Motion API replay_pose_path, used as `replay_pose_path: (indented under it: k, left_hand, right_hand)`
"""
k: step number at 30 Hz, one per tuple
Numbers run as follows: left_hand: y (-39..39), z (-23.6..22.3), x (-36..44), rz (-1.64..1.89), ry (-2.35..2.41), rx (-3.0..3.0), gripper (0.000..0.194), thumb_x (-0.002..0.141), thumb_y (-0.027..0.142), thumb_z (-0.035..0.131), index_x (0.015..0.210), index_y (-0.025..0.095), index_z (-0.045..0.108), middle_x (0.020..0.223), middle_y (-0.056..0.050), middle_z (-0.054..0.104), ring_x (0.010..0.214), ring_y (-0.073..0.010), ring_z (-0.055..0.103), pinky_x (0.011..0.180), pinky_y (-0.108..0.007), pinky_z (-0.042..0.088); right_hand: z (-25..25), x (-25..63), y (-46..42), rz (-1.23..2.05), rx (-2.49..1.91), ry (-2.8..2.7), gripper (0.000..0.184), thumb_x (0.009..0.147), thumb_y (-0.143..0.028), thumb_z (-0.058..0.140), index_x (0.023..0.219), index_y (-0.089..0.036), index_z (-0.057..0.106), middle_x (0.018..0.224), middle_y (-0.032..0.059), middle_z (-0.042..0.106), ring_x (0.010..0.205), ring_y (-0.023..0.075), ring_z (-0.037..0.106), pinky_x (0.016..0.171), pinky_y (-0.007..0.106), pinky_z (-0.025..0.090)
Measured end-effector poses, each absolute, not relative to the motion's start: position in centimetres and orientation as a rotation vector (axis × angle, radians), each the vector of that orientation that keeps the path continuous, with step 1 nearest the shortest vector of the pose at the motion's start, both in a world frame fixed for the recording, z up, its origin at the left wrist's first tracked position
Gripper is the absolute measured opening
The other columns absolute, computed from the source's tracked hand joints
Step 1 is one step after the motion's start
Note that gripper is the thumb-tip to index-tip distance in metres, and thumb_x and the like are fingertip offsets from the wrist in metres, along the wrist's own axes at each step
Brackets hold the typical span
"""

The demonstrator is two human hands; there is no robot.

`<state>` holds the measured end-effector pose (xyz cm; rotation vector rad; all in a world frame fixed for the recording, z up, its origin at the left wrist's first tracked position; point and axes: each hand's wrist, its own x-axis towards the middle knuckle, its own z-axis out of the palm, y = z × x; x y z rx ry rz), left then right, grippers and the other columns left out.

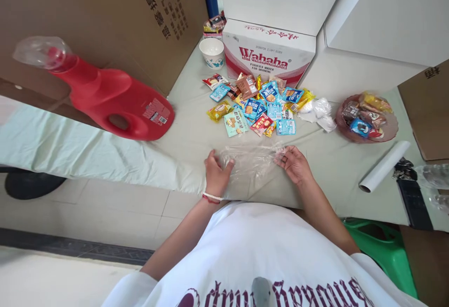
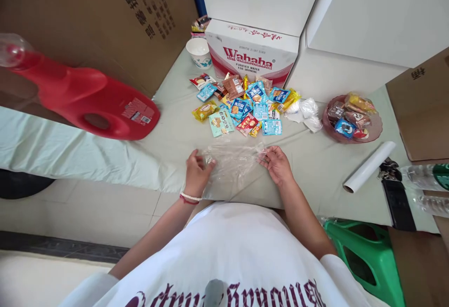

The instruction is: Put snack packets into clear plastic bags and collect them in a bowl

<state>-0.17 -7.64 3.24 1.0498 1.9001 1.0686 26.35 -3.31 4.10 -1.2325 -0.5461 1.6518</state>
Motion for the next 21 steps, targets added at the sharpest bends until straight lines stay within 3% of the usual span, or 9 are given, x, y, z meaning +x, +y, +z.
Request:
replay_pose_path:
  k: [2, 3, 6, 8, 10, 13, 16, 19, 21]
  left_hand:
    - [-8.0, 3.6, -0.5, 1.040, 2.163, 1.471, 0.075, 0.080, 0.039, 0.073, 0.147, 0.015, 0.048, 0.138, -0.021, 0.052, 0.130, -0.0366, 0.048, 0.110, -0.056, 0.038]
    - [-8.0, 4.0, -0.6, 0.981, 2.156, 1.703, 0.063, 0.083, 0.034, 0.069, 0.143, 0.018, 0.054, 0.141, -0.020, 0.053, 0.139, -0.0388, 0.040, 0.116, -0.059, 0.029]
    - [-6.8, 4.7, -0.6, 0.676, 1.649, 2.280, 0.038, 0.094, 0.022, 0.051, 0.128, 0.026, 0.067, 0.137, -0.012, 0.063, 0.145, -0.0318, 0.040, 0.122, -0.056, 0.021]
    - [-5.3, 4.5, -0.1, 0.512, 1.403, 2.417, 0.040, 0.098, 0.023, 0.044, 0.132, 0.026, 0.065, 0.144, -0.012, 0.060, 0.146, -0.0285, 0.041, 0.122, -0.054, 0.023]
    - [-4.1, 3.8, 0.6, 0.415, 1.407, 2.432, 0.046, 0.100, 0.030, 0.042, 0.144, 0.024, 0.056, 0.158, -0.013, 0.046, 0.151, -0.0296, 0.035, 0.123, -0.056, 0.020]
    - [-3.4, 2.1, 1.6, 0.273, 1.511, 2.405, 0.055, 0.102, 0.037, 0.039, 0.155, 0.024, 0.042, 0.167, -0.014, 0.030, 0.154, -0.0318, 0.028, 0.123, -0.064, 0.012]
    - [-4.2, 0.8, 1.7, 0.189, 1.569, 2.404, 0.059, 0.102, 0.041, 0.037, 0.158, 0.024, 0.036, 0.169, -0.015, 0.023, 0.156, -0.0319, 0.024, 0.122, -0.067, 0.006]
    - [-5.3, 0.5, 1.2, 0.168, 1.576, 2.419, 0.062, 0.102, 0.045, 0.036, 0.160, 0.022, 0.033, 0.169, -0.015, 0.021, 0.156, -0.0319, 0.023, 0.121, -0.069, 0.002]
    - [-5.9, 0.6, 0.8, 0.163, 1.587, 2.412, 0.064, 0.102, 0.046, 0.036, 0.160, 0.020, 0.031, 0.169, -0.016, 0.021, 0.156, -0.0323, 0.024, 0.121, -0.069, 0.000]
  right_hand:
    - [3.7, 25.9, -2.8, 1.606, -1.307, -0.591, 0.047, 0.062, -0.045, 0.089, 0.083, -0.025, 0.053, 0.077, -0.0057, 0.064, 0.071, 0.0125, 0.063, 0.073, 0.031, 0.058]
    - [3.5, 25.8, -2.5, 1.590, -1.327, -0.607, 0.047, 0.062, -0.046, 0.089, 0.083, -0.025, 0.053, 0.074, -0.0067, 0.062, 0.067, 0.0116, 0.061, 0.070, 0.030, 0.057]
    - [3.7, 25.2, -2.1, 1.606, -1.291, -0.609, 0.049, 0.063, -0.051, 0.088, 0.088, -0.026, 0.054, 0.078, -0.0060, 0.064, 0.069, 0.0125, 0.063, 0.069, 0.029, 0.057]
    - [4.2, 24.8, -2.0, 1.700, -1.210, -0.596, 0.052, 0.067, -0.061, 0.084, 0.098, -0.028, 0.058, 0.092, -0.0015, 0.071, 0.085, 0.0172, 0.069, 0.076, 0.034, 0.059]
    - [4.7, 24.6, -2.2, 1.839, -1.144, -0.600, 0.059, 0.070, -0.068, 0.079, 0.110, -0.031, 0.059, 0.104, 0.0027, 0.074, 0.093, 0.0203, 0.071, 0.078, 0.036, 0.059]
    - [5.0, 24.7, -2.8, 2.027, -1.134, -0.660, 0.065, 0.065, -0.056, 0.088, 0.118, -0.030, 0.062, 0.098, 0.0038, 0.076, 0.072, 0.0157, 0.067, 0.062, 0.027, 0.052]
    - [5.2, 26.0, -3.0, 2.054, -1.223, -0.719, 0.060, 0.058, -0.039, 0.094, 0.110, -0.023, 0.070, 0.079, 0.0003, 0.071, 0.056, 0.0095, 0.055, 0.046, 0.020, 0.035]
    - [5.5, 28.4, -3.1, 1.858, -1.378, -0.778, 0.051, 0.054, -0.035, 0.094, 0.098, -0.020, 0.073, 0.072, -0.0035, 0.063, 0.052, 0.0059, 0.045, 0.042, 0.018, 0.024]
    - [5.6, 30.5, -3.3, 1.632, -1.490, -0.846, 0.048, 0.056, -0.036, 0.093, 0.096, -0.020, 0.072, 0.074, -0.0038, 0.061, 0.054, 0.0059, 0.043, 0.044, 0.018, 0.025]
